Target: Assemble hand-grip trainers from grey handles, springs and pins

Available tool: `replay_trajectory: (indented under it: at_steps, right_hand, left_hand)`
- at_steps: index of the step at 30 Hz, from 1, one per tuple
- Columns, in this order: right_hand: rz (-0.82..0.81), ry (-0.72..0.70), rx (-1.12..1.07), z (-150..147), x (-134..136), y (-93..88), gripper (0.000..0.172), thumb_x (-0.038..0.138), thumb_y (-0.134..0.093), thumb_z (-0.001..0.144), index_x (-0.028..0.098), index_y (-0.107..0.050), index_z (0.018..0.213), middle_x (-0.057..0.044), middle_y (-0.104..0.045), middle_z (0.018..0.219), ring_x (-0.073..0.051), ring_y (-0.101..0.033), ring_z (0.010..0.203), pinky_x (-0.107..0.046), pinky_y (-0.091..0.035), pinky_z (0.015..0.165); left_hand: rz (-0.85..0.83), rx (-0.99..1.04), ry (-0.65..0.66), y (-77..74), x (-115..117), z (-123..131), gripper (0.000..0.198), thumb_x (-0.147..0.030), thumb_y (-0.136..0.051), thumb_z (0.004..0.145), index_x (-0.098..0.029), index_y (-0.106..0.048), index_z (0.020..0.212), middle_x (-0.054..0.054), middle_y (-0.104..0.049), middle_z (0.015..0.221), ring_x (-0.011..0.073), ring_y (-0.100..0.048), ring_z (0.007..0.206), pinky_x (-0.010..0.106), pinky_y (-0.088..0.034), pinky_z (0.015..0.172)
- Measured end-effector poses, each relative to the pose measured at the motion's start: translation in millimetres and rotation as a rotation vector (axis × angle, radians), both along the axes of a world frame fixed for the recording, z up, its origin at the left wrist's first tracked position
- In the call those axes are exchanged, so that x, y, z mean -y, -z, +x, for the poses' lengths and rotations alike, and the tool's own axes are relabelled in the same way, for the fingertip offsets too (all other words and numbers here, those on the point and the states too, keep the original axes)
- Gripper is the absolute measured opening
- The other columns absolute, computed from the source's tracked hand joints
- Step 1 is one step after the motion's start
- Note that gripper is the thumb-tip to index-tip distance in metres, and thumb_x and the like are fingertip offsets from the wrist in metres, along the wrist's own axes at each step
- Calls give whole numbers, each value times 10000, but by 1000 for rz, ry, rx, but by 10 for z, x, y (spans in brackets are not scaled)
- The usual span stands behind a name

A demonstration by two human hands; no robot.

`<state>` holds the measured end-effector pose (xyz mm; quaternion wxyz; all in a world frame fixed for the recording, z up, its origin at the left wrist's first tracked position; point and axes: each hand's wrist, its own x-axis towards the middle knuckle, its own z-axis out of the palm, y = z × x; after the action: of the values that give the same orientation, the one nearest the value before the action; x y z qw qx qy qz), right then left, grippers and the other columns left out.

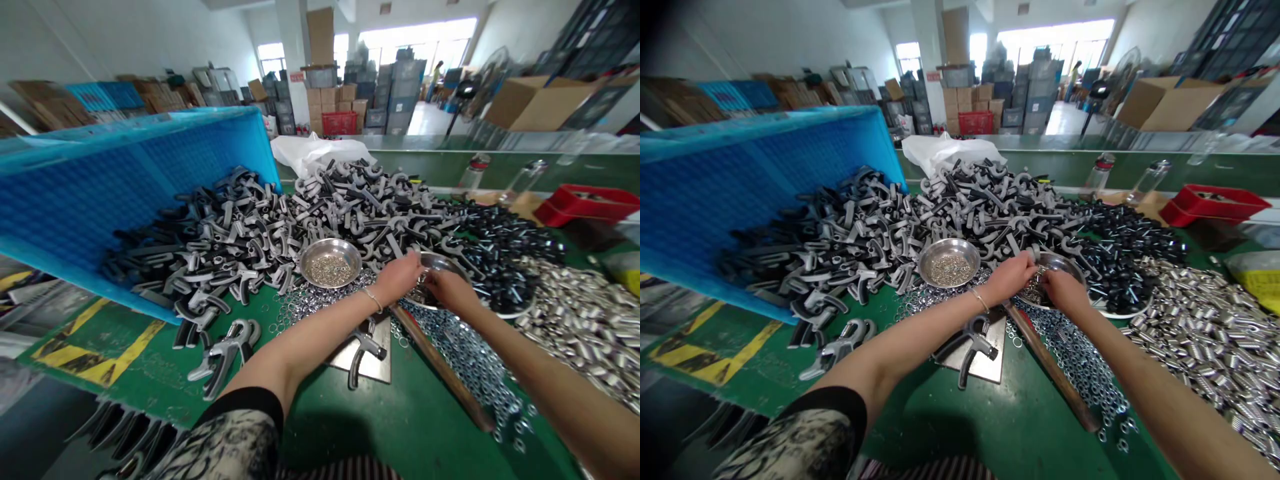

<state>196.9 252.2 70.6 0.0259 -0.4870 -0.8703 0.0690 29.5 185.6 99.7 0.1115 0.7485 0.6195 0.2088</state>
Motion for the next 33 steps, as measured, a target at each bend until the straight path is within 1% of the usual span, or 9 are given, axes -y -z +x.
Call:
replay_trajectory:
  at_steps: [6,9,11,15,19,22,24,28,33]
  right_hand:
    - [-85,31,-237,42,88,-172,195,296,-512,882,184,-670,866,-64,-720,794,-202,-667,688,-303,-483,673]
    - [-223,49,-436,74,529,-177,233,403,-482,920,205,-605,902,-47,-718,819,-180,-674,634,-298,-517,645]
    - [-460,66,-666,55,937,-94,234,452,-563,885,219,-567,858,-39,-707,797,-196,-680,676,-321,-534,677]
    - [-795,64,-857,-55,1569,126,319,490,-696,788,218,-531,762,1,-657,742,-185,-654,673,-343,-540,697]
    - [-936,106,-912,-87,1658,158,459,505,-710,771,189,-634,1094,12,-662,793,-174,-669,705,-359,-550,745]
    - [-912,142,-908,-65,1580,88,425,505,-724,761,186,-692,1040,-46,-715,959,-196,-702,786,-379,-557,809]
    - [-894,171,-949,-95,1543,48,381,501,-745,743,181,-687,941,-60,-733,918,-213,-713,791,-384,-572,797]
    - [-938,179,-996,-308,1489,40,343,488,-721,769,193,-623,916,-74,-754,857,-236,-730,820,-340,-594,671]
    - [-717,140,-925,-591,1418,148,313,500,-690,773,198,-627,826,-18,-702,730,-179,-677,623,-292,-555,557]
  left_hand:
    - [-55,483,-119,154,1021,-589,238,-338,-548,943,-144,-680,900,40,-699,868,158,-638,794,273,-487,773]
    - [-194,618,-153,303,1536,-853,201,-262,-535,926,-164,-702,982,26,-697,907,129,-643,721,264,-494,769]
    - [-235,654,-175,380,1736,-907,179,-256,-550,914,-170,-690,988,15,-691,870,131,-642,706,253,-490,727]
    - [-136,493,-210,471,1766,-811,150,-312,-630,888,-174,-673,847,23,-666,876,167,-617,837,270,-466,775]
    - [-73,288,-230,531,1659,-696,180,-314,-629,902,-161,-651,809,40,-623,894,182,-582,872,293,-448,799]
    - [-65,180,-224,549,1650,-660,186,-308,-608,922,-155,-637,821,44,-612,893,182,-575,867,297,-446,796]
    - [-53,75,-193,539,1650,-654,200,-316,-589,937,-149,-634,837,53,-613,903,191,-577,880,308,-449,811]
    - [6,-224,29,474,1597,-665,223,-297,-508,978,-137,-646,905,83,-622,928,230,-578,934,352,-443,865]
    - [20,-361,225,419,1683,-645,284,-290,-408,1014,-135,-647,1009,96,-646,1010,248,-576,977,390,-431,905]
